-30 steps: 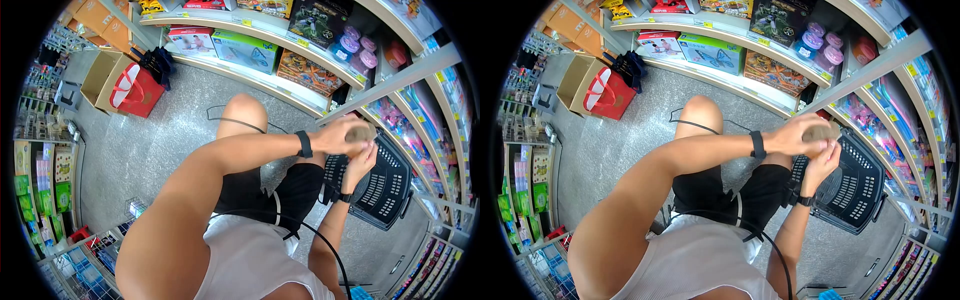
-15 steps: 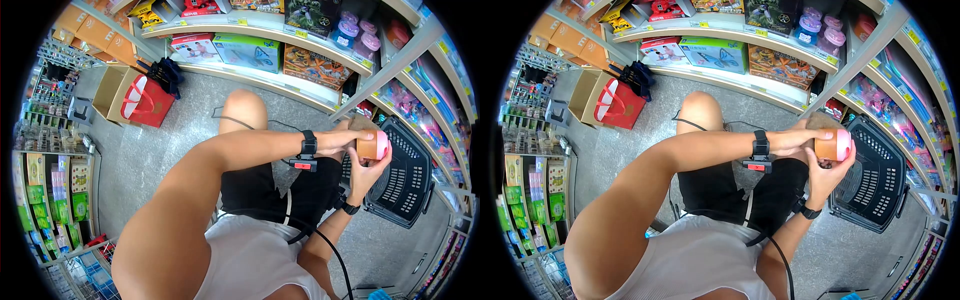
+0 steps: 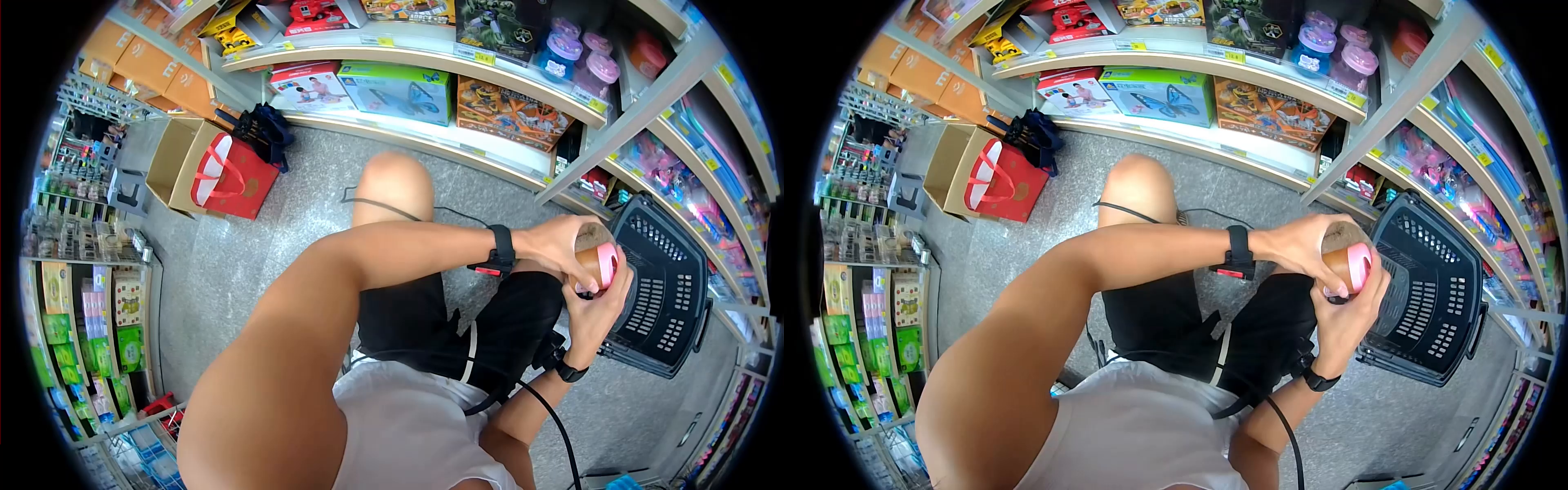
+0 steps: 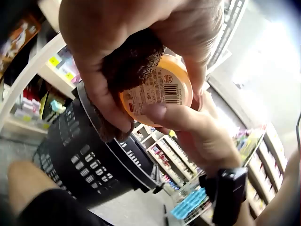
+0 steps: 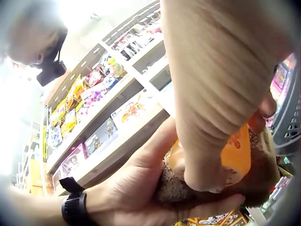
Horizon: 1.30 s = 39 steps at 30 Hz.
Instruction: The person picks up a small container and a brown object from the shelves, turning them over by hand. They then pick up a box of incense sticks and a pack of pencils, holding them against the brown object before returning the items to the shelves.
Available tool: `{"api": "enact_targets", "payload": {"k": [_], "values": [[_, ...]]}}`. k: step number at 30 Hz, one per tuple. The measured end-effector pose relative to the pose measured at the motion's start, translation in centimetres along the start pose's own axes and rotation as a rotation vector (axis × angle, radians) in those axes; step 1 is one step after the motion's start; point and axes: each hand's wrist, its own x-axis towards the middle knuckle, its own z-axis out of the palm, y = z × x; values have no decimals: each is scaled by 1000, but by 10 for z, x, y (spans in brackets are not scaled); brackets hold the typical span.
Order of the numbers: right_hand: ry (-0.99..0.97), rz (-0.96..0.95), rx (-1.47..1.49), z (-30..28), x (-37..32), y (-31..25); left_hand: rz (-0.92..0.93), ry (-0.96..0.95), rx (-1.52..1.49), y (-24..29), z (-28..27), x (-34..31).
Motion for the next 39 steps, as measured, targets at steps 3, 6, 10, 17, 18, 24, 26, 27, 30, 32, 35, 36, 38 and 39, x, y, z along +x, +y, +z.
{"api": "enact_targets", "payload": {"k": [3, 6, 10, 17, 18, 24, 26, 27, 30, 32, 35, 36, 38, 39], "values": [[139, -87, 42, 3, -3, 12, -279, -8, -452, 4, 2, -1], [238, 15, 490, 17, -6, 22, -368, -95, -850, 18, 2, -4], [204, -29, 288, 8, 0, 17, -363, -72, -549, 23, -5, -2], [100, -40, 239, 12, -1, 14, -49, 194, -90, 8, 3, -3], [111, -32, 240, 15, -2, 16, -42, 145, -227, 20, 4, -5], [254, -108, 435, 23, -2, 31, -329, 62, -537, 34, -1, -10], [214, -113, 344, 18, -2, 28, -305, 80, -433, 30, -2, -7], [170, -122, 252, 15, -2, 27, -187, 101, -252, 27, -1, -5], [128, -117, 236, 13, -1, 21, -158, 126, -149, 24, 0, -8], [162, -121, 329, 14, 3, 16, -245, 129, -227, 27, -3, -11], [203, -134, 517, 18, 9, 16, -317, 110, -591, 33, -6, -11], [115, -91, 507, 19, 5, 20, -347, 105, -641, 34, -7, -13], [117, -87, 455, 24, 5, 24, -382, 104, -693, 31, -8, -15], [121, -91, 400, 25, 5, 24, -341, 122, -538, 27, -9, -12]]}}
